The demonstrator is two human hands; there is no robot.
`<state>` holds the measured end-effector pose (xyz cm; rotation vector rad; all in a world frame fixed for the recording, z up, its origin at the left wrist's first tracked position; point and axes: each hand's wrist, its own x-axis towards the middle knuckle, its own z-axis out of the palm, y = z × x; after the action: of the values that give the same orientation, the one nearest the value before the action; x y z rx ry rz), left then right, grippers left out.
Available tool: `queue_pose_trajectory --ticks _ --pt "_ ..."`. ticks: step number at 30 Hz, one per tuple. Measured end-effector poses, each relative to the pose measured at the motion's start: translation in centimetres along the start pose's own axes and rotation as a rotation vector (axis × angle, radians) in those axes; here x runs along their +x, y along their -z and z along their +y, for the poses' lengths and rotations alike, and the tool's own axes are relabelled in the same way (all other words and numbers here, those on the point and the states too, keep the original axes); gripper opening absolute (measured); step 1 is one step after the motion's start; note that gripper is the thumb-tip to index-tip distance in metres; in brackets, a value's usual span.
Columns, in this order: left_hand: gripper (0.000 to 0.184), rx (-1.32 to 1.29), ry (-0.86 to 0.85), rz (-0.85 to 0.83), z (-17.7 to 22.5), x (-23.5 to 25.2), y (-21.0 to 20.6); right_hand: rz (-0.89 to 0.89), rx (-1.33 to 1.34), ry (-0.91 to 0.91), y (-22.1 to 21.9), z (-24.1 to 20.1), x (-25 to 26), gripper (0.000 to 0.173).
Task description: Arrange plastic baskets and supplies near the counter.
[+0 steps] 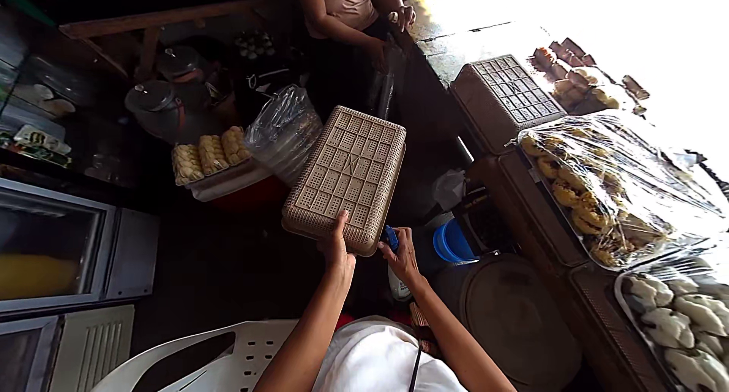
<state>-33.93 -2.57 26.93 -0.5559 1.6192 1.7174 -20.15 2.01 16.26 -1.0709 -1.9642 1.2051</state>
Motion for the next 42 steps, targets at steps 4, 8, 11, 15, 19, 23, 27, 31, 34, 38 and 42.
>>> queue_pose_trajectory --ticks 4,8,11,15,19,23,27,31,34,38,42 --pt "0.064 -0.006 0.005 -0.003 -0.1 0.0 -0.1 0.058 -0.102 -0.02 0.0 -0.4 0.5 0.046" --pt "0.061 -0.009 0.006 -0.016 0.0 0.2 0.1 0.082 -0.119 -0.037 -0.1 -0.9 0.6 0.047" --pt "0.061 -0.003 0.014 -0.006 0.1 0.6 0.3 0.019 -0.023 -0.059 -0.1 -1.0 0.9 0.052" --pt "0.065 -0.002 0.016 0.007 0.2 0.8 0.6 0.012 -0.116 -0.068 -0.2 -1.4 1.3 0.044" --pt "0.068 0.009 0.01 -0.007 0.3 0.9 0.9 0.038 -0.161 -0.076 -0.3 -2.0 1.3 0.043" --pt "0.062 0.002 0.015 -0.017 0.5 0.7 1.1 0.0 -0.047 -0.109 -0.5 -1.7 1.9 0.046" --pt "0.067 -0.002 0.015 -0.017 0.7 1.0 1.1 0.023 -0.159 -0.119 -0.6 -2.7 2.1 0.044" --pt "0.073 -0.002 0.014 -0.014 0.7 1.3 1.2 0.076 -0.171 -0.119 -0.8 -2.9 2.3 0.044" --pt "0.067 0.004 -0.001 -0.019 0.6 1.3 1.7 0.05 -0.079 -0.114 -1.1 -2.4 2.3 0.049" --pt "0.064 0.025 -0.011 -0.046 0.9 0.8 1.5 0.01 -0.129 -0.142 -0.7 -2.9 3.0 0.047" --pt "0.069 0.033 -0.019 -0.025 0.6 1.2 1.5 0.028 -0.175 -0.17 -0.3 -3.4 3.1 0.049"
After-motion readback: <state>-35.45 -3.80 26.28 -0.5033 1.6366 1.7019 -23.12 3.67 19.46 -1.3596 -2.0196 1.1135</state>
